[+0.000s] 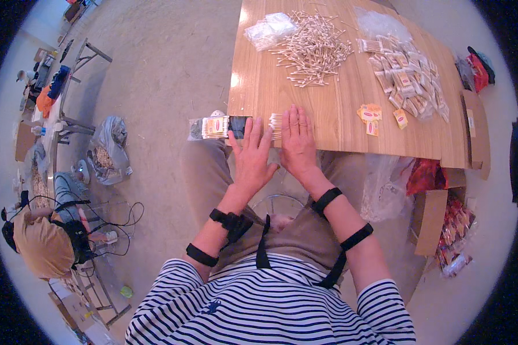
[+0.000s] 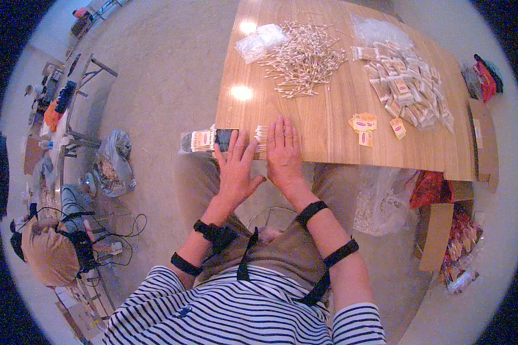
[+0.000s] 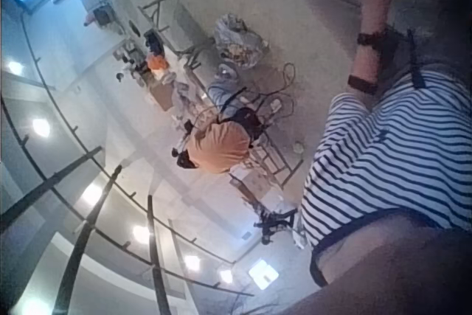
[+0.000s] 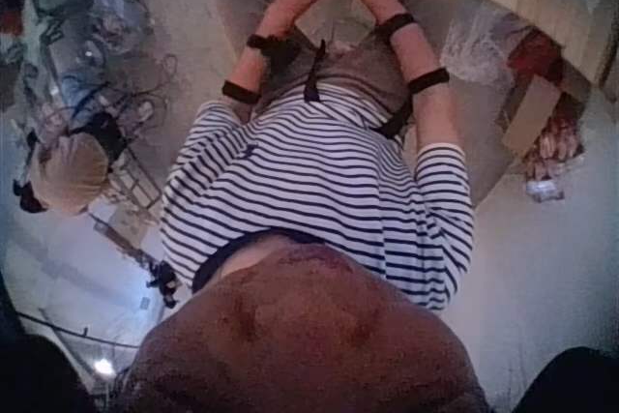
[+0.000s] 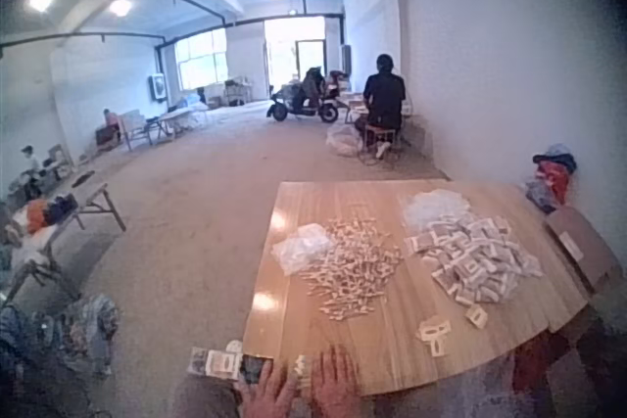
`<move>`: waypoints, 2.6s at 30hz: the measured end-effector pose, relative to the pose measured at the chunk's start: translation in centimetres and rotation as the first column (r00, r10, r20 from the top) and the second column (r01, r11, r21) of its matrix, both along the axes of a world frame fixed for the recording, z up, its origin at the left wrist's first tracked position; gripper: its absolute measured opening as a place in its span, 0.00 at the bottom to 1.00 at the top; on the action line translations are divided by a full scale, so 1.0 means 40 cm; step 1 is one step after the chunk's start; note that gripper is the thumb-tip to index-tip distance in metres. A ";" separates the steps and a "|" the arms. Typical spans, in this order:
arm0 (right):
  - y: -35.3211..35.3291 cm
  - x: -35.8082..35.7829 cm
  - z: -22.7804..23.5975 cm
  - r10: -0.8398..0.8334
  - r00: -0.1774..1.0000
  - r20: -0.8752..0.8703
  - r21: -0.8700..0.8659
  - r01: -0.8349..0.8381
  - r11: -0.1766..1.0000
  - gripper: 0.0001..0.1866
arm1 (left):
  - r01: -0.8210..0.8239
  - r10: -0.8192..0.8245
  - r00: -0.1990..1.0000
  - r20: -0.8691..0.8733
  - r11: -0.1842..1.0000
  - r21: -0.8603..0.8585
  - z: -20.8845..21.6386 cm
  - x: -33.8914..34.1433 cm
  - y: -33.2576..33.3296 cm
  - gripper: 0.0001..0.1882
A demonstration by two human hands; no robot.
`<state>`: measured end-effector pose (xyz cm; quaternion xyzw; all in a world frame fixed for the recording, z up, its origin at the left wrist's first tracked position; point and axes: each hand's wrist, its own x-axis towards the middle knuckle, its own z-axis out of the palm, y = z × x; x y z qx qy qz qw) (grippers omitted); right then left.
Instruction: Sorting cotton swabs into groups and placing them into packets.
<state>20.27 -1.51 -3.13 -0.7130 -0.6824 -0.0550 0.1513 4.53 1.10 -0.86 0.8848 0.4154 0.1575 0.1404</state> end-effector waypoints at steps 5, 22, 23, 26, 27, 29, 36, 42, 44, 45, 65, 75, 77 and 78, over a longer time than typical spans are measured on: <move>0.000 -0.001 -0.001 0.002 0.999 -0.041 0.019 -0.001 1.000 0.38 | -0.004 0.004 1.000 -0.020 1.000 -0.015 -0.003 0.006 0.004 0.52; 0.004 0.000 -0.011 -0.018 0.999 0.035 0.015 0.017 1.000 0.36 | 0.013 -0.013 0.999 -0.037 1.000 -0.022 0.000 0.013 0.030 0.56; 0.004 0.000 -0.012 -0.018 0.999 0.033 0.014 0.018 1.000 0.36 | 0.011 -0.012 0.999 -0.040 1.000 -0.023 -0.001 0.014 0.030 0.56; 0.003 0.001 -0.014 -0.021 1.000 0.017 0.017 0.021 1.000 0.36 | 0.012 -0.013 0.999 -0.047 1.000 -0.028 -0.001 0.015 0.024 0.56; 0.004 0.001 -0.013 -0.021 1.000 0.009 0.020 0.021 1.000 0.36 | 0.012 -0.014 0.999 -0.049 0.999 -0.031 0.003 0.013 0.023 0.56; 0.002 0.001 -0.011 -0.014 1.000 0.007 0.020 0.014 1.000 0.36 | 0.012 -0.013 0.998 -0.054 0.999 -0.034 0.005 0.013 0.023 0.56; 0.003 -0.001 -0.003 -0.013 1.000 0.025 0.003 0.013 1.000 0.37 | 0.014 -0.017 0.998 -0.066 0.999 -0.046 0.010 0.023 0.036 0.56; 0.003 -0.002 -0.005 -0.016 1.000 0.012 0.002 0.016 1.000 0.39 | 0.012 -0.015 0.998 -0.064 0.999 -0.050 0.002 0.027 0.042 0.56; 0.001 -0.001 -0.005 -0.015 0.999 0.028 0.002 0.015 1.000 0.38 | 0.008 -0.012 0.998 -0.067 0.998 -0.062 0.002 0.027 0.042 0.56; 0.001 0.000 -0.005 -0.016 0.999 0.035 0.003 0.016 1.000 0.38 | 0.006 -0.011 0.998 -0.068 0.997 -0.075 0.002 0.027 0.039 0.56; 0.004 0.003 -0.027 -0.009 1.000 0.010 0.086 0.008 0.996 0.41 | 0.025 -0.030 0.995 -0.096 0.998 -0.055 0.014 0.026 0.050 0.56; 0.003 -0.001 -0.009 -0.010 1.000 0.015 0.026 0.009 1.000 0.42 | 0.032 -0.034 0.997 -0.076 0.999 -0.026 0.012 0.040 0.074 0.52; 0.002 -0.001 -0.004 -0.009 1.000 0.005 -0.005 0.009 1.000 0.43 | 0.037 -0.039 0.996 -0.080 0.999 -0.036 0.014 0.040 0.073 0.51; 0.002 0.000 0.000 -0.009 1.000 0.000 -0.020 0.009 1.000 0.43 | 0.043 -0.045 0.996 -0.079 0.998 -0.038 0.017 0.038 0.072 0.50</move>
